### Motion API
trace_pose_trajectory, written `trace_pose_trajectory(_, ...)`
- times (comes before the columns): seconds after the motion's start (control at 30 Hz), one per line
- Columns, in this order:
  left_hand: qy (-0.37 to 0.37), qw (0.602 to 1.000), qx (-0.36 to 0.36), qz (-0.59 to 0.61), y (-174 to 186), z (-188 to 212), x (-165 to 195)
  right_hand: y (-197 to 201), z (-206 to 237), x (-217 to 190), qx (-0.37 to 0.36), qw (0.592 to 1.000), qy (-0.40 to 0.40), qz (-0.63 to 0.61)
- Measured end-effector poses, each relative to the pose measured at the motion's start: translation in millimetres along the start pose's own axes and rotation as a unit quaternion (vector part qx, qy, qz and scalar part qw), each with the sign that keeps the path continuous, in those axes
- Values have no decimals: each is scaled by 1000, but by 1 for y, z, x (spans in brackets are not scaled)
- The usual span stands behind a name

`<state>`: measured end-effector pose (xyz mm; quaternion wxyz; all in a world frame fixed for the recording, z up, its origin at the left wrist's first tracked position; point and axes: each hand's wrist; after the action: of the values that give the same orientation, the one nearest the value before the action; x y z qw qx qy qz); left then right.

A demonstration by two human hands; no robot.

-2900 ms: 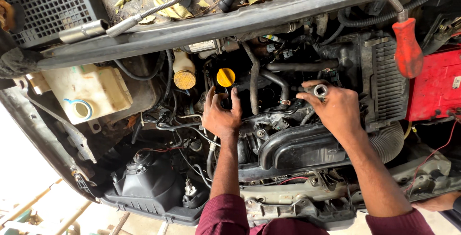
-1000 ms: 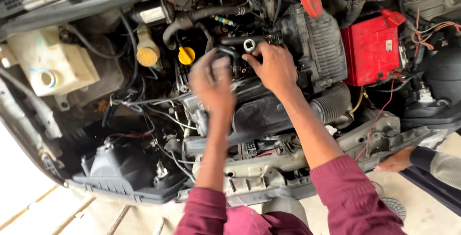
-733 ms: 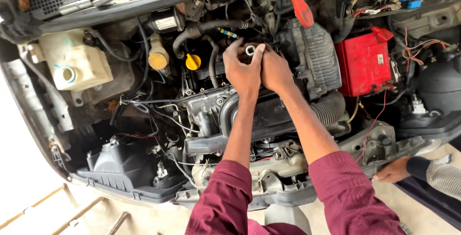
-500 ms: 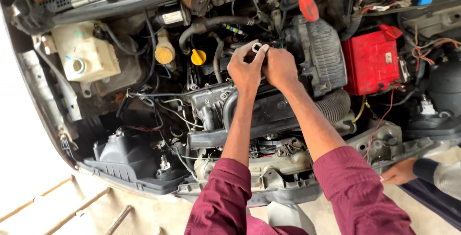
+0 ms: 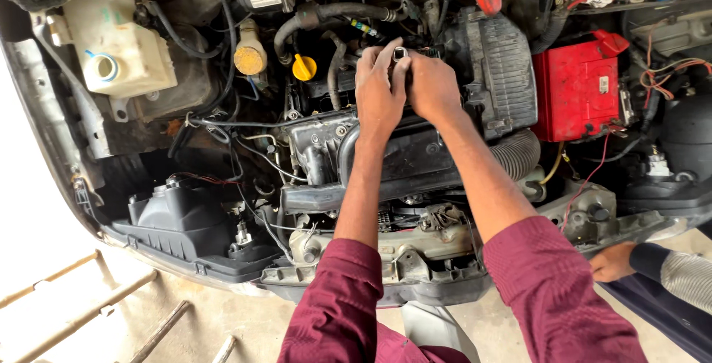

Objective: The person works under the open hood of a car, using a socket wrench to loosen and remove a component from the engine, then works the part and nearby fittings by hand. They reach around the engine bay, reposition the socket, and continue turning fasteners near the yellow oil cap and battery area.

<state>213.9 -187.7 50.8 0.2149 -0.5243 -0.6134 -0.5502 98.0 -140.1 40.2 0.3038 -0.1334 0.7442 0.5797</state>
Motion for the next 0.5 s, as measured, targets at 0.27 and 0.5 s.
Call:
trace_pose_trajectory(0.27,116,992,-5,48,1,2,7,6,-2,-12,6,1000,-3,25)
trace_pose_trajectory(0.5,60,997,-25,36,3,4,7,-2,0,-5,6,999,-40,33)
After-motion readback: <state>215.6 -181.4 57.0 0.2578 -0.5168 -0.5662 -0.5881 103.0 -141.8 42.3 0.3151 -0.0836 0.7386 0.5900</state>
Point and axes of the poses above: each hand's wrist, its own z-axis away from the middle knuckle, its own y-axis out of the back of the hand, x = y × z, and after that the axes turned 8 degrees about y, right-handed
